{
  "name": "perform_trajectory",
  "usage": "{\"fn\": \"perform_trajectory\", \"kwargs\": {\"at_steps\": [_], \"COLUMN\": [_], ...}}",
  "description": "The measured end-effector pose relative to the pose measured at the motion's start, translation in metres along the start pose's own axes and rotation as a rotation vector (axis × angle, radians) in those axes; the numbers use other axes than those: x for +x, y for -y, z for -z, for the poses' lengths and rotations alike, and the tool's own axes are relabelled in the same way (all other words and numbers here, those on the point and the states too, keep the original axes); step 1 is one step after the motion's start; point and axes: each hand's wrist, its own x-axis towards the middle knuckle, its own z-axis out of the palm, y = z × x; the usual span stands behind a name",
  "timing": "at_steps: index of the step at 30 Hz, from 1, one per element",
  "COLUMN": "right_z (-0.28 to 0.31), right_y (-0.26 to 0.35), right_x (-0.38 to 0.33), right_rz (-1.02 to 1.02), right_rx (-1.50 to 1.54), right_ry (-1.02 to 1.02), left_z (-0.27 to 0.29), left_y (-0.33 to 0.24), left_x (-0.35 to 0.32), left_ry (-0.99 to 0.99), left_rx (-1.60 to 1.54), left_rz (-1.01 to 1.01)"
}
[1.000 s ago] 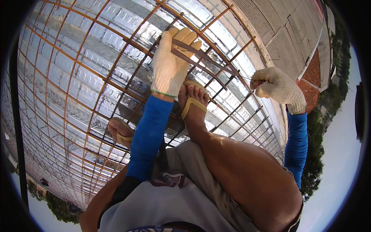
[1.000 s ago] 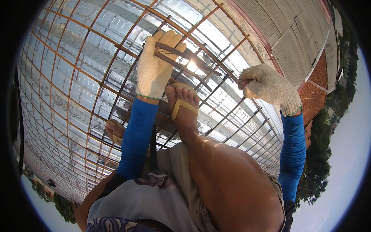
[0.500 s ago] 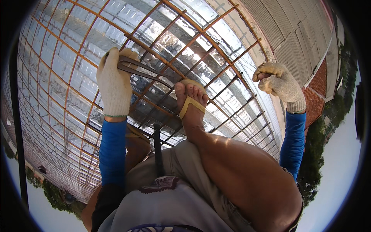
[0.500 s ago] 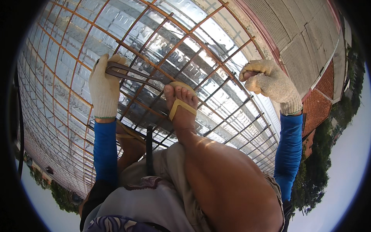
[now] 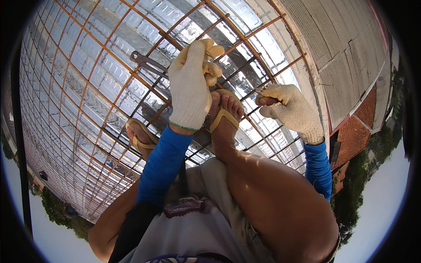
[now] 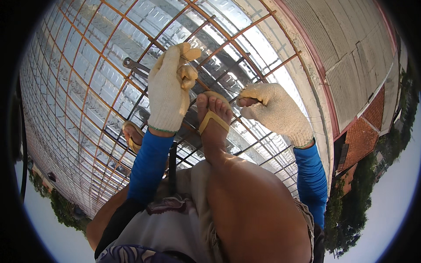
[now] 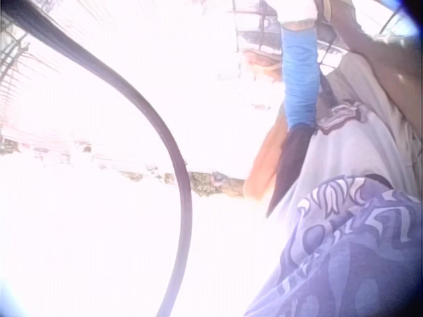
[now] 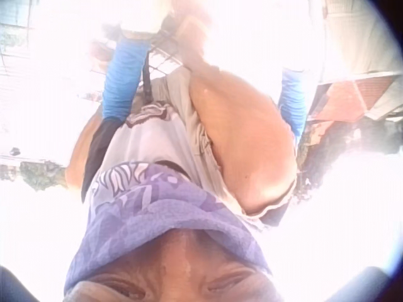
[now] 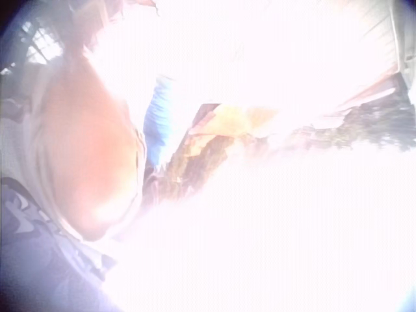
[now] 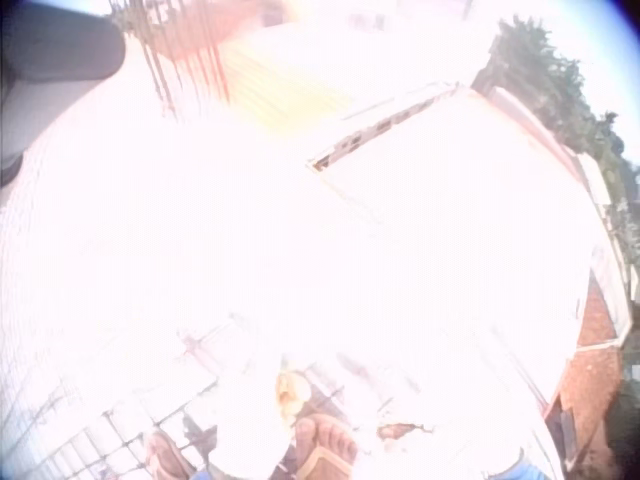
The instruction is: The person uses pliers to twist and secure wire ties at the joints of a metal scaffolding structure. The camera is mounted on the person's head, providing a first-person view of the repetitive fastening process.
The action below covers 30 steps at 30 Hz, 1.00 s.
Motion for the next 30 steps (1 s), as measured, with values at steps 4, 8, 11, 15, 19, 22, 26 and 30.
{"fn": "perform_trajectory", "kwargs": {"at_steps": [4,8,11,15,19,22,26,30], "right_z": [-0.049,-0.086,-0.081,-0.062,-0.088,-0.099,-0.086,-0.084], "right_y": [0.002,-0.006,-0.020,-0.005,-0.012,-0.007,-0.004,-0.012], "right_x": [-0.040,-0.061,-0.059,-0.057,-0.054,-0.060,-0.042,-0.029], "right_rz": [0.001,-0.218,-0.295,-0.487,-0.161,-0.212,-0.452,-0.433], "right_rx": [-0.420,-0.251,0.334,1.055,0.473,0.014,-0.485,-0.350], "right_ry": [-0.259,-0.210,-0.138,0.082,-0.234,-0.162,0.219,-0.200], "left_z": [0.002,-0.010,-0.019,-0.025,-0.030,-0.018,-0.011,-0.015], "left_y": [0.018,0.033,0.035,0.040,0.033,0.037,0.042,0.043], "left_x": [-0.003,-0.014,-0.023,-0.023,-0.024,-0.012,-0.011,-0.011], "left_ry": [-0.056,-0.031,0.098,0.285,0.235,0.227,0.167,0.127], "left_rx": [0.037,0.087,0.215,0.240,0.274,0.335,0.426,0.187], "left_rz": [0.091,0.095,0.030,0.043,0.066,0.185,0.062,0.090]}}
